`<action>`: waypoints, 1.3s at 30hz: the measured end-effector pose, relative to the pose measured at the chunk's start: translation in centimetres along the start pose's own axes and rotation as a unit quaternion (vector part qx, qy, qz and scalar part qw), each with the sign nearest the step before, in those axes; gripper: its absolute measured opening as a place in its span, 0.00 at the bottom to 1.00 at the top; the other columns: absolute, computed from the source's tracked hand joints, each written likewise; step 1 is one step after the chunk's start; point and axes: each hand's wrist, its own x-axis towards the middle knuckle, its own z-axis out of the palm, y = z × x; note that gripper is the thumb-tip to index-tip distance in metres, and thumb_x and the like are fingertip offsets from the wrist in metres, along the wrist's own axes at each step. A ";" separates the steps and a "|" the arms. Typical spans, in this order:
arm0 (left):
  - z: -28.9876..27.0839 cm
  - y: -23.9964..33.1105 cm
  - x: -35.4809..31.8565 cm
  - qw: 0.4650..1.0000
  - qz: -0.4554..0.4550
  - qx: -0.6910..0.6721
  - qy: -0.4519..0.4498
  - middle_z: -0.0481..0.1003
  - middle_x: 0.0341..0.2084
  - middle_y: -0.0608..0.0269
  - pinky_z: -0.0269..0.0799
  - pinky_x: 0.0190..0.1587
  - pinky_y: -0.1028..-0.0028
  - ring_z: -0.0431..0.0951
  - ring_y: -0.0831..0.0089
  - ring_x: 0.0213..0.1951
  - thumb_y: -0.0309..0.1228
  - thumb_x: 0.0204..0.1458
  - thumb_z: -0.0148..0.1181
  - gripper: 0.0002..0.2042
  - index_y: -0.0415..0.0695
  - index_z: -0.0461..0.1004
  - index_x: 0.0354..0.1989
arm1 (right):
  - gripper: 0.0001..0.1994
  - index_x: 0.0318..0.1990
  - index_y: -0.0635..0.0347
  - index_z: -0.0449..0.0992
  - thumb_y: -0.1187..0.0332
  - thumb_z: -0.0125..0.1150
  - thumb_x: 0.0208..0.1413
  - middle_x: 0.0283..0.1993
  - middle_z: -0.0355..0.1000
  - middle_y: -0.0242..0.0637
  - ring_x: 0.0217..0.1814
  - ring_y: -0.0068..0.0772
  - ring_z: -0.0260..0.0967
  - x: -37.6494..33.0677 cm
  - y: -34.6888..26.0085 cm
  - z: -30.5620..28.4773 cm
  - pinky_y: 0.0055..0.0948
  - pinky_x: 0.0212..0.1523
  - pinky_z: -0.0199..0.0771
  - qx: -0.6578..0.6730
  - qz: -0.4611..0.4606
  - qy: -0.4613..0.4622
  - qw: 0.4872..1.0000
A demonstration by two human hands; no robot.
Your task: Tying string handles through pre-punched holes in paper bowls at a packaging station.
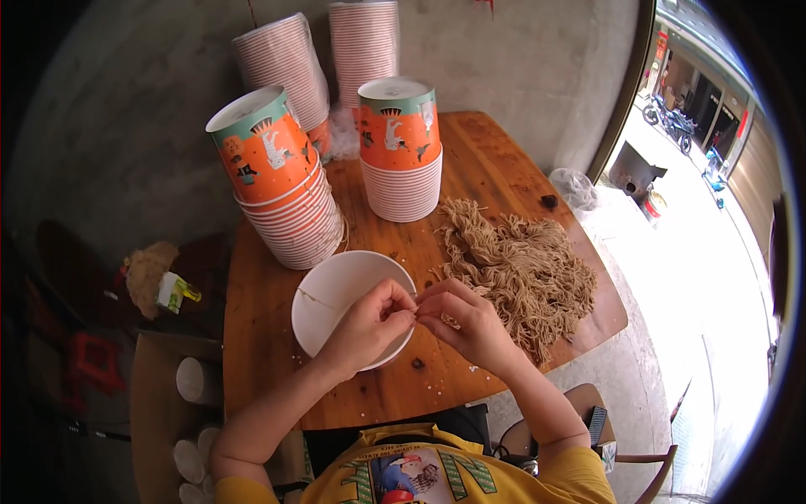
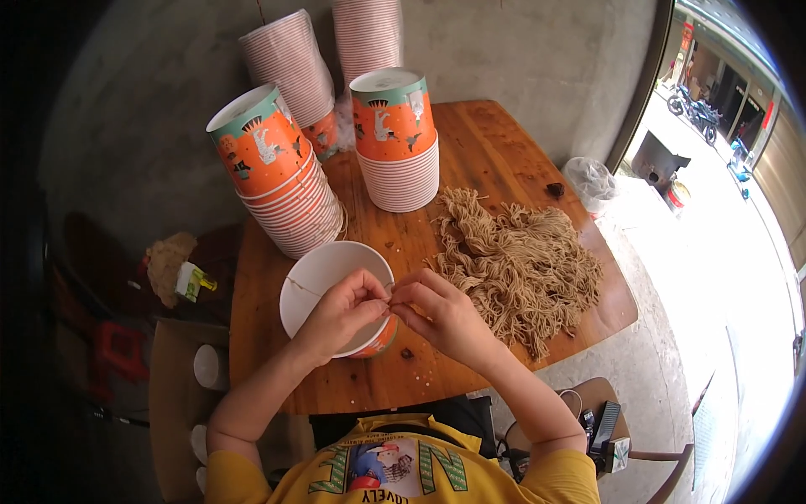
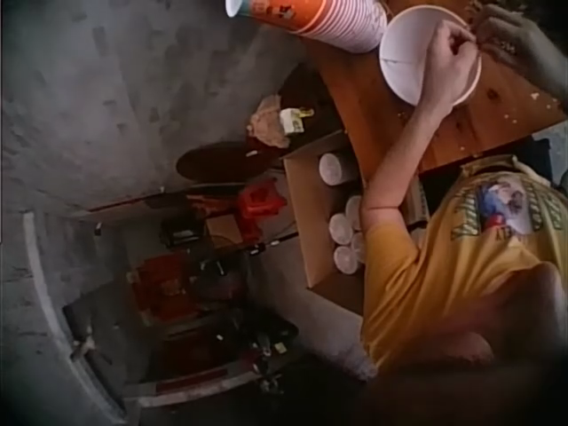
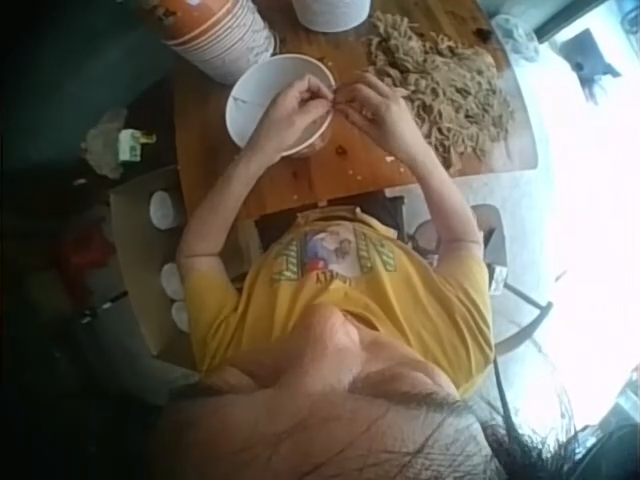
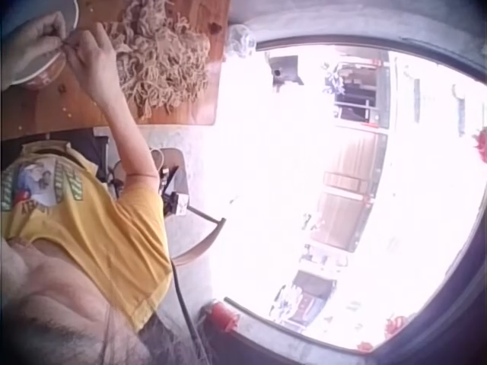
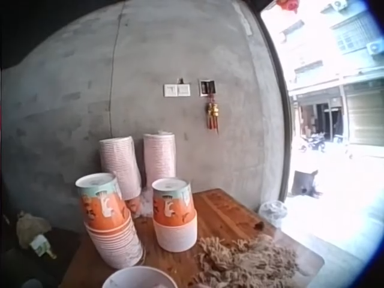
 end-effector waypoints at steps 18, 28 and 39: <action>-0.9 1.5 0.7 0.938 -0.224 -0.258 -0.058 0.71 0.32 0.66 0.69 0.39 0.79 0.72 0.79 0.34 0.23 0.55 0.53 0.03 0.42 0.68 0.37 | 0.08 0.32 0.62 0.70 0.79 0.62 0.45 0.42 0.67 0.39 0.44 0.41 0.68 -0.9 -0.8 1.4 0.34 0.44 0.71 0.010 0.018 0.051 0.998; -0.3 1.3 0.4 0.960 -0.179 -0.211 -0.028 0.72 0.33 0.66 0.70 0.39 0.79 0.72 0.79 0.34 0.23 0.56 0.54 0.05 0.41 0.69 0.40 | 0.08 0.37 0.61 0.73 0.78 0.63 0.49 0.39 0.67 0.39 0.43 0.39 0.68 -1.8 -0.7 1.6 0.33 0.43 0.72 0.028 0.028 0.048 0.998; -0.7 1.2 0.7 0.989 -0.110 -0.068 -0.071 0.70 0.29 0.66 0.71 0.36 0.78 0.72 0.79 0.33 0.20 0.53 0.55 0.06 0.40 0.65 0.36 | 0.11 0.44 0.62 0.71 0.75 0.62 0.53 0.34 0.68 0.37 0.31 0.32 0.70 -0.9 -1.5 0.2 0.29 0.31 0.73 0.039 0.080 0.010 0.996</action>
